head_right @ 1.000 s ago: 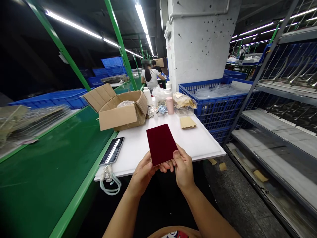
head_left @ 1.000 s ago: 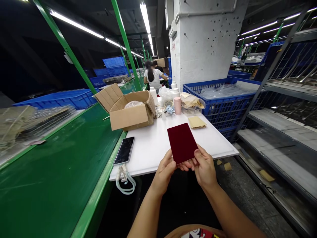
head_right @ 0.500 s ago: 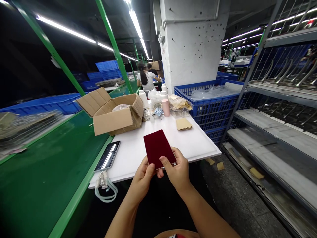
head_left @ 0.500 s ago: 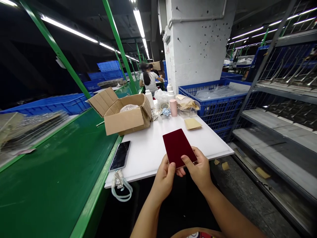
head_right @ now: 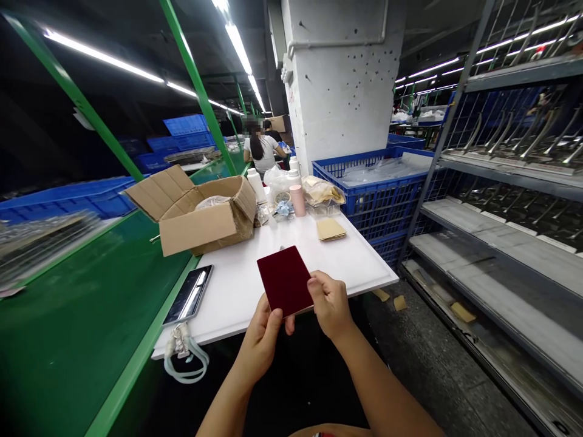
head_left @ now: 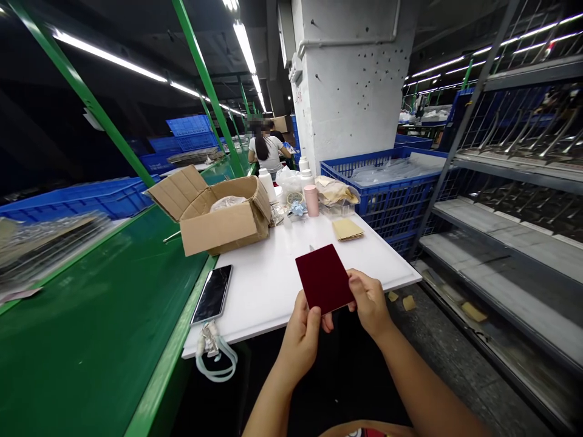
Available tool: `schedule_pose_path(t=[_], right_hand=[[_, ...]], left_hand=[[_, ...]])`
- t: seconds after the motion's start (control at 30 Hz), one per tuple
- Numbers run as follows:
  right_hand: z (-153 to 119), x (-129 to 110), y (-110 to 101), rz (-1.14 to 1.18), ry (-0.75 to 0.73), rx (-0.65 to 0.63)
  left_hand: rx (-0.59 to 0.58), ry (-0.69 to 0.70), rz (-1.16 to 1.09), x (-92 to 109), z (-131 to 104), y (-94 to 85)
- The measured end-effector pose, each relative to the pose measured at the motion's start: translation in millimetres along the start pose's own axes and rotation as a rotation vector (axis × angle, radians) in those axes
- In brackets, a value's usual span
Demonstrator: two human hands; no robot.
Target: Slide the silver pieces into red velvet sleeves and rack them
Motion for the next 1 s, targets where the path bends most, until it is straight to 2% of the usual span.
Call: schedule_pose_path(t=[0.07, 0.17, 0.33, 0.43, 0.57, 0.67, 0.77, 0.87, 1.0], right_hand=[[4.2, -0.1, -1.3, -0.112, -0.004, -0.052], [8.2, -1.8, -1.7, -0.188, 0.051, -0.051], [5.9, -7.6, 0.9, -0.031, 0.079, -0.155], [1.9, -7.1, 0.4, 0.042, 0.096, -0.287], [-4.9, -4.6, -0.8, 0.152, 0.135, -0.552], [-8.0, -4.6, -2.4, 0.216, 0.141, -0.641], [-9.9, -8.9, -4.3, 0.268, 0.114, -0.647], [-13.2, -15.1, -7.9, 0.317, 0.091, -0.6], [-17.6, -15.3, -21.4, 0.35, 0.119, -0.417]], left_hand=[[0.006, 0.003, 0.078, -0.7, -0.9, 1.1], [0.002, 0.0, 0.149, -1.1, -2.7, 3.4], [0.021, -0.004, 0.041, 1.0, -3.7, 1.8], [0.055, -0.041, -0.028, 2.8, -3.1, -5.1], [0.111, -0.067, -0.011, 4.8, -1.9, -16.0], [0.1, -0.093, -0.018, 5.1, -1.1, -19.6], [0.083, -0.145, -0.053, 5.5, 0.3, -18.0], [0.107, -0.233, -0.052, 7.3, 4.1, -10.3], [0.152, -0.276, -0.024, 6.1, 15.4, 11.3]])
Point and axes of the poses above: each hand's wrist, its own z-axis towards the middle knuckle, its own y-axis out of the palm, x = y × z, the point moved 2 cm from there along z, towards the middle knuckle, and after that the axes turned 2 degrees about x, right-handed, at the moved point
